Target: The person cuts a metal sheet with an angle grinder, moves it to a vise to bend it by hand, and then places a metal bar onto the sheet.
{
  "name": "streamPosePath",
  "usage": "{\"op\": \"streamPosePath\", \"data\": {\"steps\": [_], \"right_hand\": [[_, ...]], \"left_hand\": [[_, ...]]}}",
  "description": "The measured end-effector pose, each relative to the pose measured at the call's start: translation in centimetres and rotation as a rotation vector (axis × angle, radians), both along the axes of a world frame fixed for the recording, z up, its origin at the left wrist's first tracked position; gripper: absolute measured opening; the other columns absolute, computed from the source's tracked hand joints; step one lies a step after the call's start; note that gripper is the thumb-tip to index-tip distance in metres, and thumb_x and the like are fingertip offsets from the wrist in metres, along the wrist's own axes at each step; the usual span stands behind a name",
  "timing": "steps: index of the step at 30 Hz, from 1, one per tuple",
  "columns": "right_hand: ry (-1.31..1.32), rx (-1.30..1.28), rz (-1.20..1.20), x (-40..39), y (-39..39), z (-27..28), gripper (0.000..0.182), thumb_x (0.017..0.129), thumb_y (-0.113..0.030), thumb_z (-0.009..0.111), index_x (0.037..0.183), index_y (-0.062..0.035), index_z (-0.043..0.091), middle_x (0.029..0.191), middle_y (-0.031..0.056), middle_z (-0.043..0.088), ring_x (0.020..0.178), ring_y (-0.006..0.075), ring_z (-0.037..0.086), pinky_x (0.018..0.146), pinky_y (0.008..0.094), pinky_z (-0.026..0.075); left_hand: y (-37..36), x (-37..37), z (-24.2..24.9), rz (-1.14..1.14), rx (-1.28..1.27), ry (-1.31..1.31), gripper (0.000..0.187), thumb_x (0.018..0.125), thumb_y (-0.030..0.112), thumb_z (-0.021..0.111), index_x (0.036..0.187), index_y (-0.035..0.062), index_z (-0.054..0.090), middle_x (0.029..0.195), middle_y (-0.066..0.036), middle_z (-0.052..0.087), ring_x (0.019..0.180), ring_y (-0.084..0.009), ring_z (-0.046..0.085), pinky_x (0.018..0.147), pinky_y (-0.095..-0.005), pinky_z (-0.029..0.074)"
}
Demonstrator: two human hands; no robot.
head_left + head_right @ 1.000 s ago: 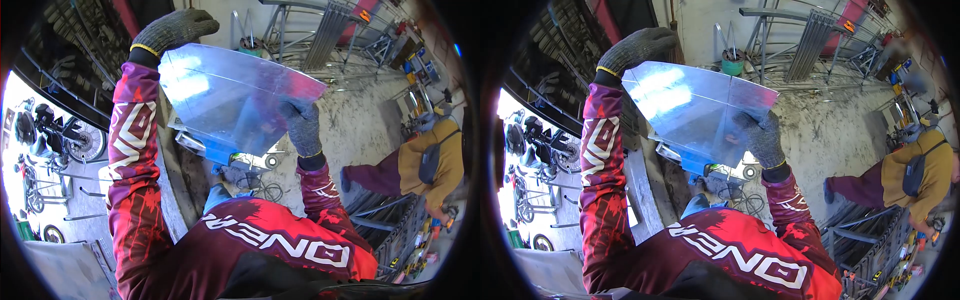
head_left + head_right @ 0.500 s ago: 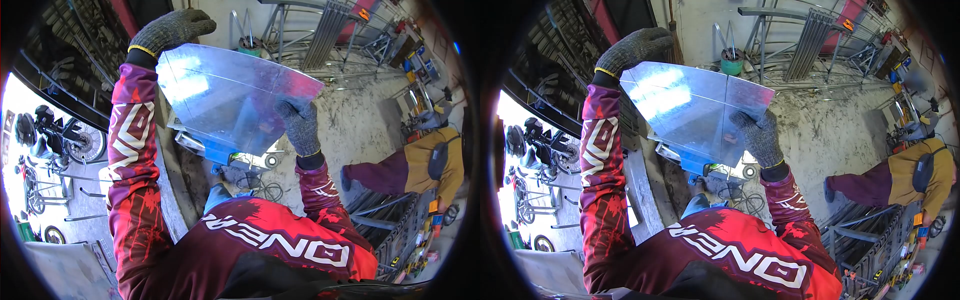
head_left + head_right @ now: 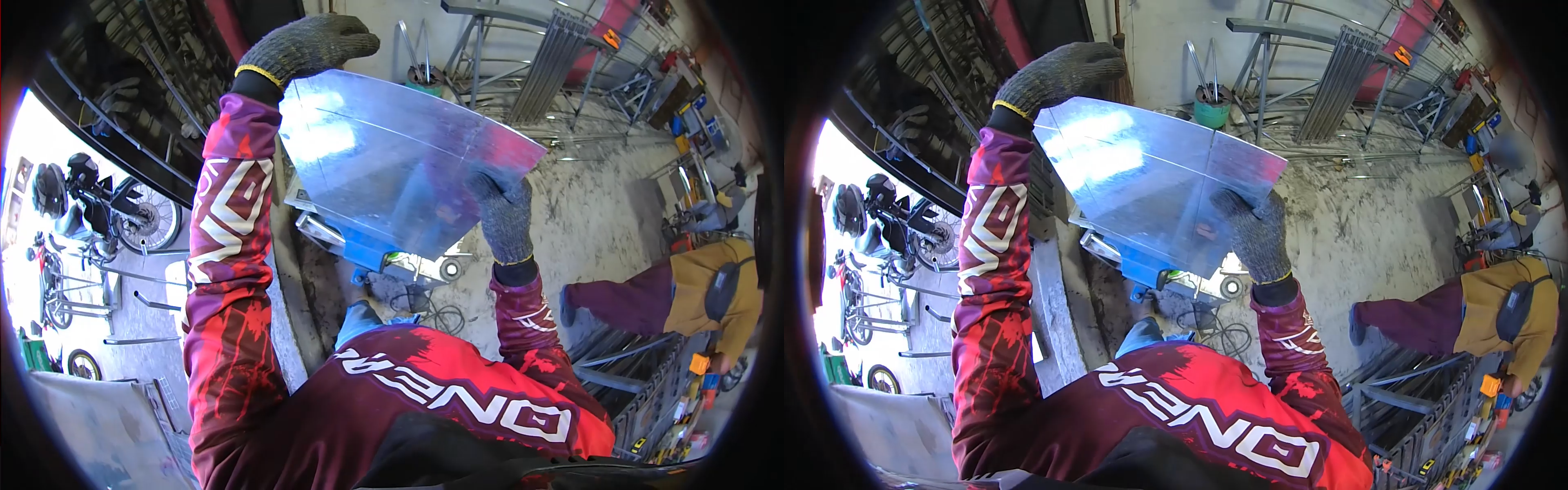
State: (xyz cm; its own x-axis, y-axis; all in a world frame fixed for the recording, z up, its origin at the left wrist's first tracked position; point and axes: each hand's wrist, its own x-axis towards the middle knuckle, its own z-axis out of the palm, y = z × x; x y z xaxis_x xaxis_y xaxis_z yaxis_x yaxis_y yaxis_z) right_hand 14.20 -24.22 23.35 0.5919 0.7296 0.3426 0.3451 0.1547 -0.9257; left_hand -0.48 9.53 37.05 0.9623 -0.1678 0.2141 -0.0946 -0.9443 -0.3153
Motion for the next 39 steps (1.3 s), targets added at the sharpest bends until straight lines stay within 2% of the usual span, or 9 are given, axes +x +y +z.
{"op": "streamPosePath", "data": {"steps": [4,6,14,20,26,29,31,34,39], "right_hand": [[0.066,0.028,-0.02,0.2,0.1,-0.7,0.02,0.085,0.001,0.075,0.105,0.0011,0.072,0.095,0.003,0.071,0.085,0.0108,0.065,0.078,0.0264,0.054],[0.073,0.024,-0.017,0.1,0.2,-0.6,0.02,0.085,0.001,0.075,0.105,0.001,0.073,0.095,0.0028,0.071,0.085,0.0109,0.065,0.078,0.0264,0.053],[0.163,0.124,0.033,0.2,0.2,-1.0,0.02,0.085,-0.002,0.077,0.105,0.0009,0.073,0.095,0.002,0.071,0.084,0.0105,0.064,0.078,0.0265,0.053],[0.044,0.006,-0.005,0.2,0.0,-0.4,0.021,0.086,-0.004,0.077,0.106,0.0011,0.072,0.096,0.0021,0.071,0.085,0.0104,0.064,0.079,0.0266,0.053],[0.124,0.046,0.012,0.2,0.1,-0.7,0.022,0.086,-0.005,0.078,0.106,0.0008,0.072,0.097,0.003,0.072,0.087,0.0111,0.065,0.08,0.0271,0.054],[0.154,0.071,0.021,0.2,0.1,-0.9,0.022,0.086,-0.004,0.078,0.107,0.0006,0.073,0.097,0.0033,0.072,0.086,0.0114,0.065,0.08,0.0271,0.054],[0.123,0.061,0.016,0.2,0.1,-0.9,0.023,0.086,-0.004,0.077,0.108,0.0007,0.072,0.098,0.0035,0.072,0.086,0.0116,0.065,0.08,0.0271,0.054],[0.128,0.021,-0.002,0.1,0.0,-0.7,0.023,0.086,-0.004,0.077,0.108,0.0009,0.072,0.097,0.0035,0.072,0.086,0.0114,0.065,0.08,0.027,0.054],[0.091,0.007,-0.02,0.1,0.1,-0.8,0.024,0.086,-0.004,0.078,0.109,0.0009,0.072,0.097,0.0032,0.072,0.086,0.0112,0.065,0.079,0.0267,0.054]], "left_hand": [[0.6,0.2,-0.9,0.047,-0.104,-0.063,0.038,0.092,0.009,0.057,0.13,0.0056,0.06,0.128,-0.021,0.061,0.113,-0.0396,0.062,0.098,-0.0422,0.053],[1.1,0.6,-1.3,0.088,-0.164,-0.072,0.035,0.103,0.027,0.044,0.129,0.0157,0.065,0.128,-0.012,0.063,0.118,-0.0318,0.061,0.103,-0.04,0.049],[0.5,0.4,-0.8,0.079,-0.067,-0.063,0.033,0.102,0.021,0.045,0.129,0.0166,0.063,0.124,-0.013,0.064,0.115,-0.0315,0.062,0.1,-0.04,0.051],[0.5,0.2,-1.0,0.057,0.0,-0.104,0.032,0.102,0.021,0.045,0.129,0.0164,0.063,0.123,-0.014,0.063,0.113,-0.0327,0.063,0.097,-0.041,0.052],[-0.1,0.2,-0.5,0.057,-0.062,-0.101,0.031,0.101,0.022,0.046,0.127,0.0176,0.064,0.121,-0.013,0.064,0.111,-0.033,0.064,0.095,-0.0417,0.053],[-2.3,0.2,0.6,0.288,-0.285,0.001,0.033,0.101,0.019,0.052,0.131,0.008,0.061,0.132,-0.02,0.059,0.119,-0.037,0.06,0.1,-0.041,0.051],[-2.5,0.1,0.3,0.301,-0.23,-0.078,0.031,0.102,0.022,0.045,0.127,0.0189,0.063,0.122,-0.013,0.064,0.112,-0.0327,0.064,0.096,-0.0421,0.053],[-0.6,0.2,-0.4,0.141,-0.025,-0.082,0.031,0.103,0.023,0.044,0.128,0.0194,0.063,0.122,-0.012,0.064,0.112,-0.0325,0.064,0.096,-0.0423,0.053],[-1.0,0.3,-0.4,0.185,-0.121,-0.079,0.031,0.102,0.022,0.045,0.129,0.019,0.062,0.121,-0.013,0.064,0.112,-0.0328,0.064,0.095,-0.042,0.054]]}}
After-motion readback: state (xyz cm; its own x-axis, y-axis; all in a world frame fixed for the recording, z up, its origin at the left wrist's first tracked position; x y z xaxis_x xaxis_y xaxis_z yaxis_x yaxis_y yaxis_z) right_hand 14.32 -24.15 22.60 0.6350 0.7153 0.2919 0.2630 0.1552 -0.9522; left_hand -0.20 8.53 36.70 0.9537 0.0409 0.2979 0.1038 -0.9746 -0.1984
